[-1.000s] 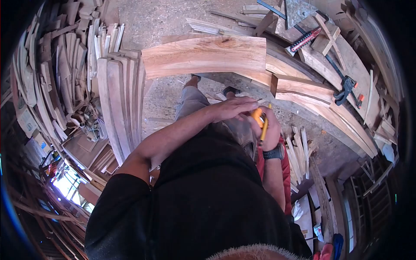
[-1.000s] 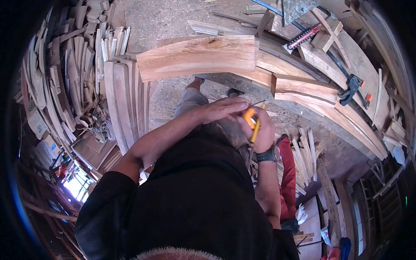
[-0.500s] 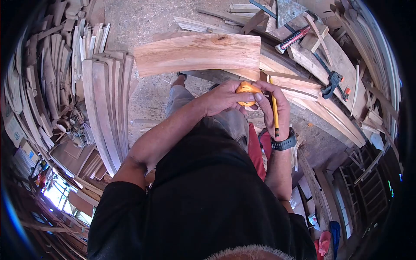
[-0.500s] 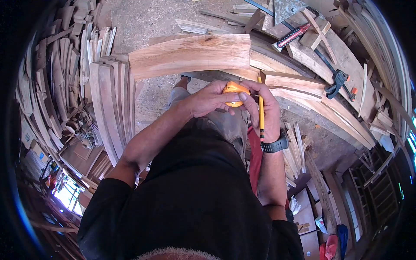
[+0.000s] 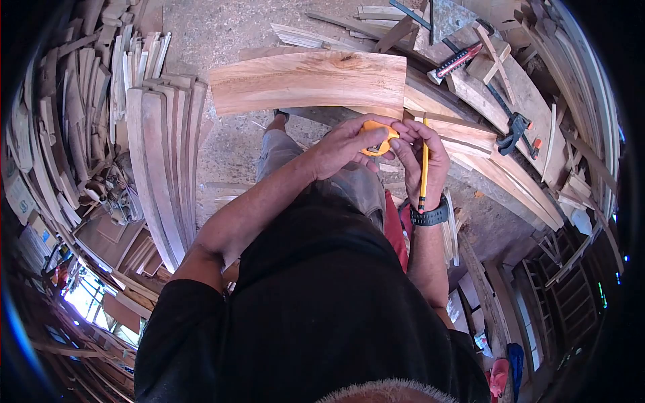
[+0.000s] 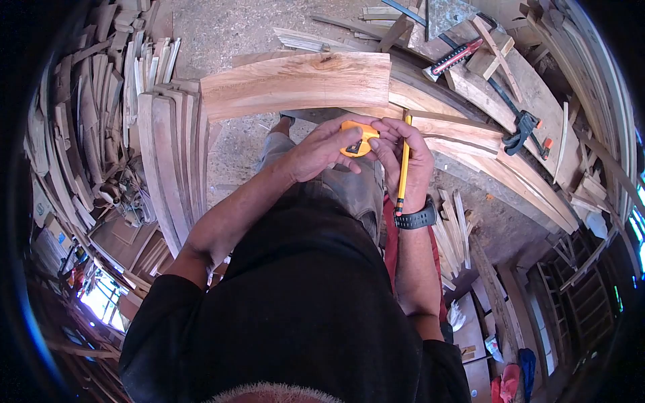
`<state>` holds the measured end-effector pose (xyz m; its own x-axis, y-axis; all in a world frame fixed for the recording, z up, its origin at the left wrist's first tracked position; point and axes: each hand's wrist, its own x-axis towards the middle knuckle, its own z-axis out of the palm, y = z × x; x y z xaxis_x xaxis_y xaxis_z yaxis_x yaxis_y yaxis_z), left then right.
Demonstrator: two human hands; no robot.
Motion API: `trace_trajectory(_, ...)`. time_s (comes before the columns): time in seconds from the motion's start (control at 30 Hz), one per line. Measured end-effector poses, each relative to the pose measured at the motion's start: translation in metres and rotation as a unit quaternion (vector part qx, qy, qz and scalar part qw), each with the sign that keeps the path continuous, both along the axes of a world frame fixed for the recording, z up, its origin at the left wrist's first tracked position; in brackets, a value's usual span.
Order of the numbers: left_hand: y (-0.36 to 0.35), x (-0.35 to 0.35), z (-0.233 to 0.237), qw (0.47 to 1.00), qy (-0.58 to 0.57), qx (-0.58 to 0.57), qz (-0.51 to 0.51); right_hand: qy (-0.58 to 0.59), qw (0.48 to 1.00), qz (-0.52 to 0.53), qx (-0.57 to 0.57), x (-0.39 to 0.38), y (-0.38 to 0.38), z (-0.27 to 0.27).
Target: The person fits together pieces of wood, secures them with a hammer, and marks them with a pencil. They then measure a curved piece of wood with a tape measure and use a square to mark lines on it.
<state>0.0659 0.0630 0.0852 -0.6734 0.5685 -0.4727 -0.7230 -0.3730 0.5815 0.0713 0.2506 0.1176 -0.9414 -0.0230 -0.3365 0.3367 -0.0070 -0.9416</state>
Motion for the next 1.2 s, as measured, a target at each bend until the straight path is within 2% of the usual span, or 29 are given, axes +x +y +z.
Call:
trace_trajectory(0.03,0.0,-0.001,0.001,0.998,-0.051,0.023,0.022,-0.007,1.0,-0.002,-0.005,0.0,-0.001,0.001)
trace_trajectory(0.1,-0.001,-0.004,0.002,0.999,-0.028,-0.009,0.022,-0.014,1.0,-0.003,-0.007,0.001,-0.001,0.001)
trace_trajectory(0.17,-0.003,-0.01,0.005,0.999,-0.001,-0.037,0.018,0.067,0.992,0.04,0.1,-0.001,-0.004,0.002)
trace_trajectory(0.23,-0.007,-0.014,0.007,0.997,-0.015,-0.063,0.039,0.036,0.996,0.021,0.083,-0.003,-0.002,0.005)
trace_trajectory(0.33,-0.008,-0.016,0.011,0.996,-0.03,-0.058,0.058,0.075,0.986,0.114,0.096,-0.012,0.0,0.002)
trace_trajectory(0.5,-0.006,-0.012,0.006,0.994,-0.031,-0.08,0.067,0.082,0.985,0.122,0.085,-0.02,-0.003,-0.006)
trace_trajectory(0.6,-0.012,-0.01,0.009,0.995,0.013,-0.079,0.054,0.072,0.99,0.111,0.057,-0.023,0.0,-0.01)
trace_trajectory(0.63,-0.016,-0.011,0.012,0.987,0.075,-0.141,-0.016,0.057,0.992,0.105,0.047,-0.024,0.001,-0.011)
trace_trajectory(0.67,-0.019,-0.012,0.013,0.966,0.136,-0.201,-0.086,0.057,0.992,0.105,0.048,-0.025,0.001,-0.011)
trace_trajectory(0.7,-0.019,-0.012,0.012,0.967,0.137,-0.199,-0.086,0.056,0.991,0.113,0.045,-0.026,0.001,-0.01)
trace_trajectory(0.77,-0.017,-0.013,0.011,0.896,0.297,-0.327,-0.052,0.055,0.99,0.12,0.046,-0.027,0.001,-0.01)
trace_trajectory(0.9,-0.026,-0.027,0.024,0.887,0.272,-0.366,-0.071,0.073,0.994,0.086,0.007,-0.038,0.003,-0.01)
trace_trajectory(0.97,-0.035,-0.038,0.016,0.818,0.332,-0.469,-0.038,0.036,0.999,0.029,-0.013,-0.053,0.008,-0.003)
trace_trajectory(1.0,-0.042,-0.043,0.01,0.798,0.36,-0.483,0.005,0.131,0.99,0.018,0.056,-0.063,0.02,-0.018)
trace_trajectory(1.03,-0.047,-0.047,0.007,0.798,0.362,-0.481,0.004,0.185,0.981,-0.005,0.056,-0.075,0.034,-0.036)
trace_trajectory(1.1,-0.059,-0.054,0.004,0.746,0.332,-0.575,0.041,0.146,0.982,-0.102,0.057,-0.095,0.049,-0.038)
trace_trajectory(1.13,-0.065,-0.058,0.002,0.746,0.334,-0.575,0.04,0.147,0.98,-0.121,0.064,-0.104,0.059,-0.044)
trace_trajectory(1.2,-0.075,-0.065,-0.003,0.646,0.373,-0.663,0.059,0.155,0.973,-0.164,0.04,-0.122,0.073,-0.058)
